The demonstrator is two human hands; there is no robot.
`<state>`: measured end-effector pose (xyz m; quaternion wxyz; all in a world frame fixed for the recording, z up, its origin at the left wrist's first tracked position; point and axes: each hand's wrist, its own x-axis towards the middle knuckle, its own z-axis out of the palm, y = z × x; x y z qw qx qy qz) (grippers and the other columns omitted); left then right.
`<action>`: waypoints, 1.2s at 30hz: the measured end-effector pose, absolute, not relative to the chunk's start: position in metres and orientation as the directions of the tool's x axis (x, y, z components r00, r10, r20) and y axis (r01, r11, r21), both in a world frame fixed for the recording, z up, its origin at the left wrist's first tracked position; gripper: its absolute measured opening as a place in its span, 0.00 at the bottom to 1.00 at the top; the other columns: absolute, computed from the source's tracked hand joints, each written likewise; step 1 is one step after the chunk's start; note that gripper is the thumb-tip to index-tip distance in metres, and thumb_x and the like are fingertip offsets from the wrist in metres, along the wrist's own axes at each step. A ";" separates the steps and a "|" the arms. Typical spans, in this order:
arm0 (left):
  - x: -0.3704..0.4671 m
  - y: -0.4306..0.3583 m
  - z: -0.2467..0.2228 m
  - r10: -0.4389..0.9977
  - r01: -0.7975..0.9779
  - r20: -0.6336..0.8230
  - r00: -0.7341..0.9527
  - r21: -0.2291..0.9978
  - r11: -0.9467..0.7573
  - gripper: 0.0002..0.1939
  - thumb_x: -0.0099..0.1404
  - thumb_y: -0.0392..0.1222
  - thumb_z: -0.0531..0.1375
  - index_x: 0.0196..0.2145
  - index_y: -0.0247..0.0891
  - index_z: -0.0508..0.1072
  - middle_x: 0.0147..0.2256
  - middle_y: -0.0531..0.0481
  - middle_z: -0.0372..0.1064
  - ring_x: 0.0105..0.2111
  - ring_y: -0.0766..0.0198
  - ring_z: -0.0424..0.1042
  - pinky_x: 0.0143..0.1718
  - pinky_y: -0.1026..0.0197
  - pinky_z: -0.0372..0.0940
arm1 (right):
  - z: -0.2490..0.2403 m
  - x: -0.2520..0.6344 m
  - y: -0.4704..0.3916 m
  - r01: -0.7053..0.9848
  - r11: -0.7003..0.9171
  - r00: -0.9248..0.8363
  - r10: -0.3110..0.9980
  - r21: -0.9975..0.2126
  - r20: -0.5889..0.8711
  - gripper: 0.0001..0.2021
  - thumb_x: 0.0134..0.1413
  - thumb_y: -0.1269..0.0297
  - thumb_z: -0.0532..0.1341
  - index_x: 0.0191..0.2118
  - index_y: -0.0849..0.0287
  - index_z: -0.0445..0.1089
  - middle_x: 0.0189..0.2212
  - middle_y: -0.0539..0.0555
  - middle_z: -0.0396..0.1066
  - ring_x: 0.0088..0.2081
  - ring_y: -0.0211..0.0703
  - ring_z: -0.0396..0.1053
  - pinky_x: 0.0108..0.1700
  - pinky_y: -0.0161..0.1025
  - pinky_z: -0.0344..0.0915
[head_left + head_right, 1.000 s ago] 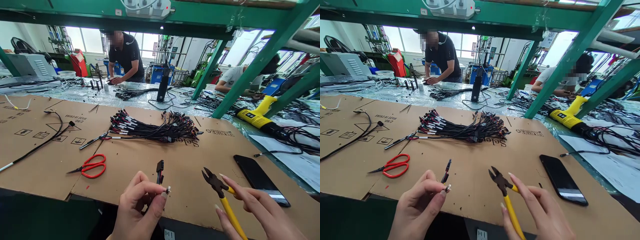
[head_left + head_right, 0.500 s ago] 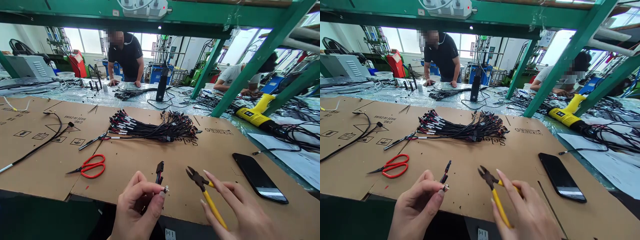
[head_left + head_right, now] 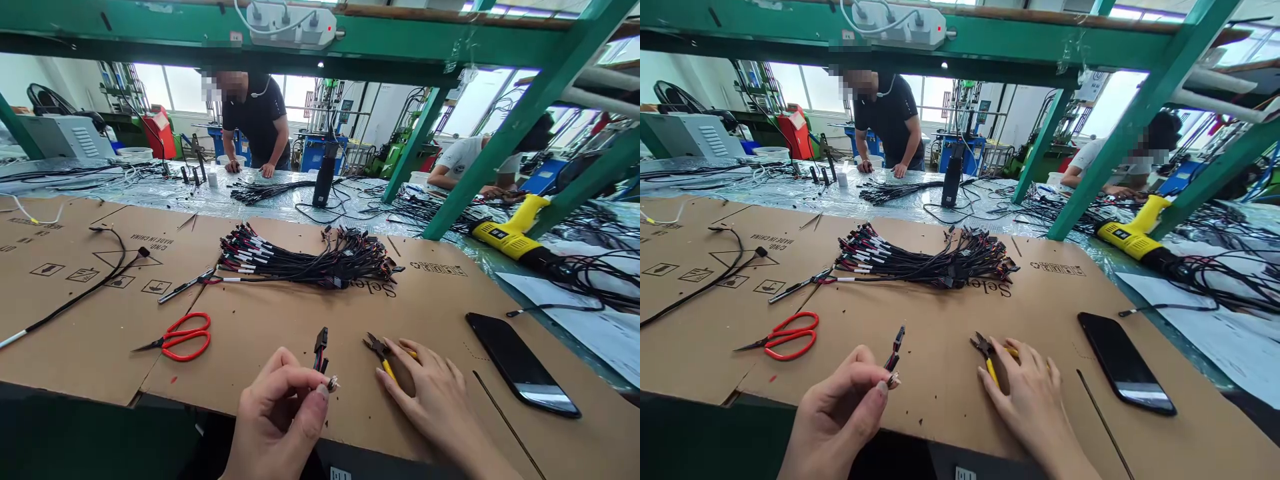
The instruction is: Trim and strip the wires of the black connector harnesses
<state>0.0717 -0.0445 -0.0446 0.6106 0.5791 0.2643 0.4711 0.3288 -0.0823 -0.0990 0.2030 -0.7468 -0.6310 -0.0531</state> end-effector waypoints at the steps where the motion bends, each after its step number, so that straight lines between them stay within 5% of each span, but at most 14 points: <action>1: 0.072 -0.045 -0.045 0.880 -0.269 0.226 0.418 0.956 -0.117 0.08 0.66 0.40 0.56 0.36 0.38 0.75 0.28 0.51 0.54 0.24 0.72 0.55 0.22 0.69 0.54 | -0.092 0.322 -0.082 0.955 -0.086 0.189 0.914 -0.284 0.359 0.19 0.54 0.55 0.57 0.47 0.61 0.72 0.43 0.64 0.70 0.45 0.62 0.67 0.43 0.66 0.61; 6: 0.075 -0.046 -0.045 0.846 -0.282 0.231 0.482 0.954 -0.100 0.06 0.65 0.40 0.57 0.33 0.38 0.73 0.27 0.52 0.54 0.23 0.72 0.55 0.22 0.69 0.53 | -0.037 0.265 -0.088 0.811 0.235 0.057 0.879 -0.535 0.472 0.11 0.60 0.62 0.55 0.46 0.52 0.69 0.38 0.53 0.70 0.41 0.36 0.69 0.39 0.31 0.68; 10: 0.073 -0.047 -0.046 0.794 -0.299 0.210 0.570 0.954 -0.038 0.07 0.67 0.39 0.56 0.35 0.39 0.73 0.28 0.52 0.56 0.21 0.75 0.56 0.19 0.70 0.51 | -0.006 0.230 -0.089 0.469 0.458 -0.002 0.855 -0.755 0.518 0.05 0.55 0.69 0.60 0.35 0.55 0.72 0.27 0.51 0.67 0.30 0.35 0.68 0.30 0.30 0.65; 14: 0.072 -0.045 -0.047 0.777 -0.281 0.203 0.596 0.959 -0.034 0.04 0.65 0.40 0.58 0.35 0.38 0.72 0.29 0.52 0.59 0.22 0.74 0.58 0.20 0.70 0.54 | -0.003 0.222 -0.088 0.493 0.450 0.034 0.845 -0.745 0.533 0.05 0.54 0.71 0.59 0.31 0.56 0.70 0.25 0.49 0.64 0.29 0.34 0.65 0.30 0.31 0.63; 18: 0.072 -0.044 -0.043 0.822 -0.168 0.298 0.485 0.954 -0.247 0.02 0.62 0.37 0.60 0.33 0.37 0.72 0.27 0.52 0.61 0.23 0.72 0.58 0.22 0.69 0.54 | 0.000 0.223 -0.088 0.541 0.405 0.009 0.874 -0.737 0.487 0.07 0.55 0.70 0.57 0.27 0.59 0.66 0.22 0.49 0.64 0.27 0.33 0.63 0.28 0.31 0.61; 25: 0.069 -0.044 -0.039 0.804 -0.067 0.382 0.455 0.915 -0.397 0.06 0.64 0.33 0.57 0.36 0.37 0.73 0.26 0.53 0.61 0.21 0.73 0.60 0.20 0.70 0.57 | 0.004 0.222 -0.081 0.344 -0.001 0.043 0.999 -0.939 0.015 0.19 0.55 0.50 0.56 0.25 0.62 0.64 0.20 0.50 0.59 0.24 0.35 0.57 0.25 0.33 0.56; 31: 0.073 -0.040 -0.039 0.646 0.026 0.711 0.277 0.666 -0.745 0.09 0.60 0.26 0.59 0.36 0.35 0.72 0.26 0.53 0.60 0.21 0.74 0.60 0.20 0.72 0.59 | 0.000 0.218 -0.083 0.332 -0.017 0.071 0.997 -0.943 0.007 0.18 0.56 0.50 0.57 0.25 0.62 0.64 0.21 0.50 0.60 0.24 0.34 0.56 0.25 0.32 0.56; 36: 0.076 -0.040 -0.034 0.600 0.077 0.756 0.263 0.603 -0.794 0.07 0.59 0.25 0.59 0.33 0.33 0.71 0.25 0.52 0.60 0.19 0.75 0.59 0.17 0.74 0.59 | 0.000 0.216 -0.087 0.461 0.122 0.084 0.980 -0.879 0.180 0.15 0.58 0.57 0.55 0.25 0.61 0.65 0.21 0.50 0.62 0.24 0.34 0.58 0.25 0.31 0.57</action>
